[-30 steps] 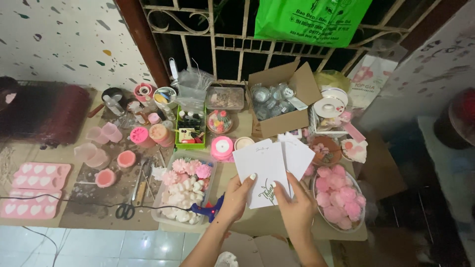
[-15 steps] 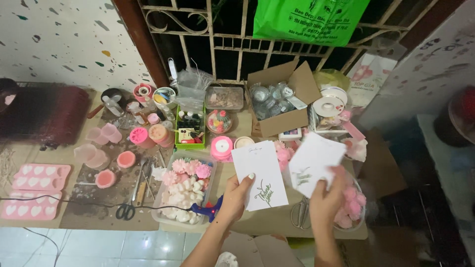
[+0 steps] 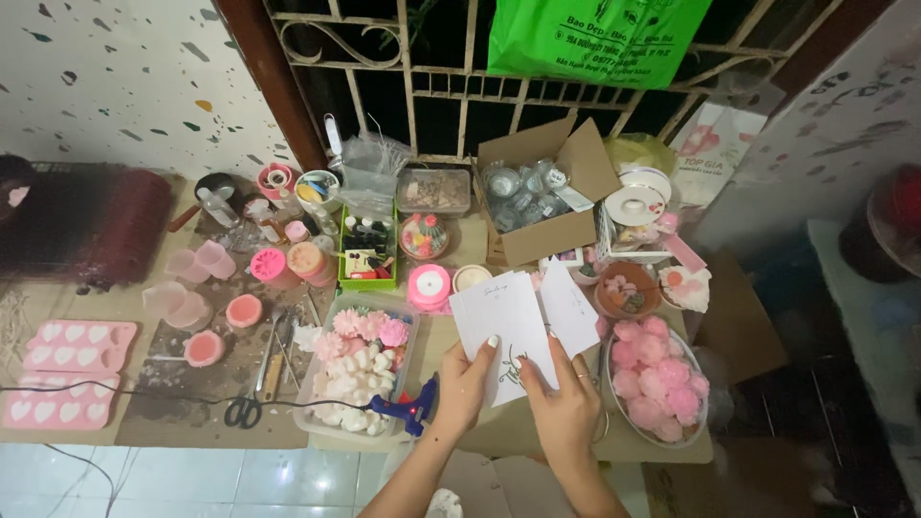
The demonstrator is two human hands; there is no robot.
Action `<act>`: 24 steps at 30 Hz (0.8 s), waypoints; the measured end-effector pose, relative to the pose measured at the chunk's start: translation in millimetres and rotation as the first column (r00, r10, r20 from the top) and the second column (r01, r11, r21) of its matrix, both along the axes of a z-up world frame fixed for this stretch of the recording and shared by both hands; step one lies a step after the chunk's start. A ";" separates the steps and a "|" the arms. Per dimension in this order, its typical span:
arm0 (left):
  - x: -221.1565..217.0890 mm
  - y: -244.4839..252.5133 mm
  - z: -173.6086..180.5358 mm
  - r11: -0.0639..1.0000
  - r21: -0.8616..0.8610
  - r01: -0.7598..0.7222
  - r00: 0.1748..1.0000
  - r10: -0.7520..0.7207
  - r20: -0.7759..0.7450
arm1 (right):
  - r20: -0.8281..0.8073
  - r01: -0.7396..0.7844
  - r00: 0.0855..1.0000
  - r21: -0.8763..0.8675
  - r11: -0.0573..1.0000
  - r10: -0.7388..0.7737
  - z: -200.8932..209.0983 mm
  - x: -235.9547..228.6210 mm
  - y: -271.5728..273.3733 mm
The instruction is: The person is crafting flower-shaped candles by wrapping wax petals around a center and preparing materials.
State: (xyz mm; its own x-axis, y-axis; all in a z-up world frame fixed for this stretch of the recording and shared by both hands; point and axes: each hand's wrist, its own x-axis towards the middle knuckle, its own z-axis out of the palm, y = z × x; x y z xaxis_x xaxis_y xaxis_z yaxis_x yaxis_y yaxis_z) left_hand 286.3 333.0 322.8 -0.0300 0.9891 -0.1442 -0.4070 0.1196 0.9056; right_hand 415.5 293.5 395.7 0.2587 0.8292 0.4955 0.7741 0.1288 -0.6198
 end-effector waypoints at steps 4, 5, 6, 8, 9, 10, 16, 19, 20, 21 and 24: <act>0.9 -1.2 1.1 1.000 -0.016 0.004 0.998 -0.003 0.069 | -0.008 -0.035 0.999 0.157 0.987 0.036 -12.6 1.3 2.4; 0.9 -1.2 0.5 1.000 -0.023 0.002 0.997 -0.001 0.080 | -0.021 -0.020 0.999 0.187 0.982 0.024 -17.1 3.1 3.7; 0.9 -1.1 -0.1 1.000 -0.029 0.001 0.996 0.002 0.090 | -0.034 -0.005 0.999 0.217 0.976 0.012 -21.7 4.9 5.1; -1.1 -1.3 -1.3 0.999 -0.034 0.038 0.991 -0.033 0.133 | -0.067 0.052 0.997 0.151 0.987 -0.042 -26.9 11.2 6.7; -2.1 -1.3 -1.8 0.997 -0.036 0.073 0.982 -0.066 0.176 | -0.097 0.106 0.991 0.085 0.991 -0.098 -29.4 14.4 7.8; -3.6 -1.1 -5.8 0.997 -0.036 0.073 0.982 -0.066 0.177 | -0.096 0.106 0.991 0.085 0.991 -0.097 -28.2 16.4 8.1; -12.2 0.7 -14.5 0.987 -0.074 0.144 0.957 -0.120 0.264 | -0.446 0.112 0.887 -0.043 0.993 -0.120 -55.4 51.1 16.4; -18.5 3.7 -12.1 0.990 -0.084 0.112 0.954 -0.083 0.289 | -0.433 0.154 0.901 0.259 0.953 -0.028 -37.3 67.2 23.5; -20.0 3.8 -12.0 0.991 -0.074 0.110 0.966 -0.089 0.244 | -0.330 0.127 0.943 0.219 0.967 -0.049 -34.2 69.5 24.6; -20.2 2.5 -12.3 0.991 -0.066 0.113 0.975 -0.098 0.198 | -0.220 0.110 0.973 0.174 0.979 -0.070 -31.4 72.8 23.2; -17.6 2.1 -4.6 0.991 -0.039 0.124 0.977 -0.115 0.179 | -0.399 -0.129 0.915 -0.150 0.980 0.059 -42.9 62.5 21.2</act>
